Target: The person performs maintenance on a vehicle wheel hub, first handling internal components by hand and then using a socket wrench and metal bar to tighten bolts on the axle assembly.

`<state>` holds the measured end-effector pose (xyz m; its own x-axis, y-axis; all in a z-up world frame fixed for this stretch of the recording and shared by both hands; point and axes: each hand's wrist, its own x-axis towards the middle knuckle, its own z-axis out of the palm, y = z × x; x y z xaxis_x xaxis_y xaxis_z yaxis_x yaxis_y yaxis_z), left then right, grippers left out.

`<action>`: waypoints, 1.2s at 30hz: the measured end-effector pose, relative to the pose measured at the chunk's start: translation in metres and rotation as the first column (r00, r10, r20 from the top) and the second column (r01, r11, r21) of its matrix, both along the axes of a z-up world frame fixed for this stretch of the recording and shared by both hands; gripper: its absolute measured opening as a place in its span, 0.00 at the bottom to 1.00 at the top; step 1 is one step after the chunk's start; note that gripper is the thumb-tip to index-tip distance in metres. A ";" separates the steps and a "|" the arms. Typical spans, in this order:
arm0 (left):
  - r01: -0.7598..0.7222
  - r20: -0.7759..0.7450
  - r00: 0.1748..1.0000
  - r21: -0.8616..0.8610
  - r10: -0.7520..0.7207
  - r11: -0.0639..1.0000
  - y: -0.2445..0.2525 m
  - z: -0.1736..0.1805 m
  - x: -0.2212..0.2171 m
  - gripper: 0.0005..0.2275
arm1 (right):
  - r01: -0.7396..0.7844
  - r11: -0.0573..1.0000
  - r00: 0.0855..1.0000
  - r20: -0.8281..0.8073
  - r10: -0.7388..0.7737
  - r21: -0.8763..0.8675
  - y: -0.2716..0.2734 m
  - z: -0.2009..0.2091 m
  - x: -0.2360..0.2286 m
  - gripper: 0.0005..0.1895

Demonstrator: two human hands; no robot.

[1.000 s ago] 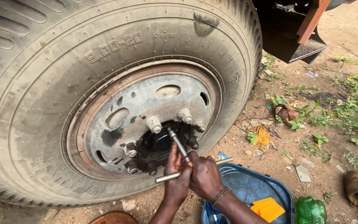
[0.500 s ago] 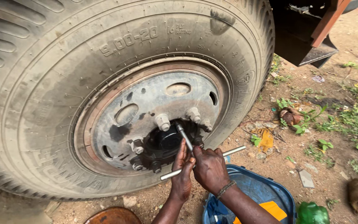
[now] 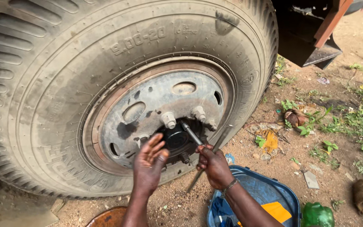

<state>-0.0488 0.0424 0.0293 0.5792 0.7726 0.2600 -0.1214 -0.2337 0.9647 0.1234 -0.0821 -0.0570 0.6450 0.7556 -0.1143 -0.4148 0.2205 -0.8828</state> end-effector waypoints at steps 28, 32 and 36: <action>-0.266 0.331 0.891 -0.170 0.309 0.949 0.029 -0.039 0.008 0.03 | 0.396 0.873 0.376 0.918 0.128 -0.284 -0.002 0.028 0.003 0.11; -0.251 0.302 0.897 -0.254 0.323 0.934 0.024 -0.039 0.007 0.04 | 0.007 0.991 1.000 0.025 -0.004 -0.133 0.001 0.015 0.001 0.14; -0.192 0.371 0.887 -0.243 0.274 0.951 0.028 -0.035 0.003 0.05 | -0.005 0.990 0.957 -0.287 0.046 0.143 0.003 0.007 -0.014 0.17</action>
<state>-0.0459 0.0703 -0.0055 0.2566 0.9308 0.2602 -0.4680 -0.1158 0.8761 0.1096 -0.0794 -0.0495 0.5800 0.7932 -0.1855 -0.6546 0.3183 -0.6857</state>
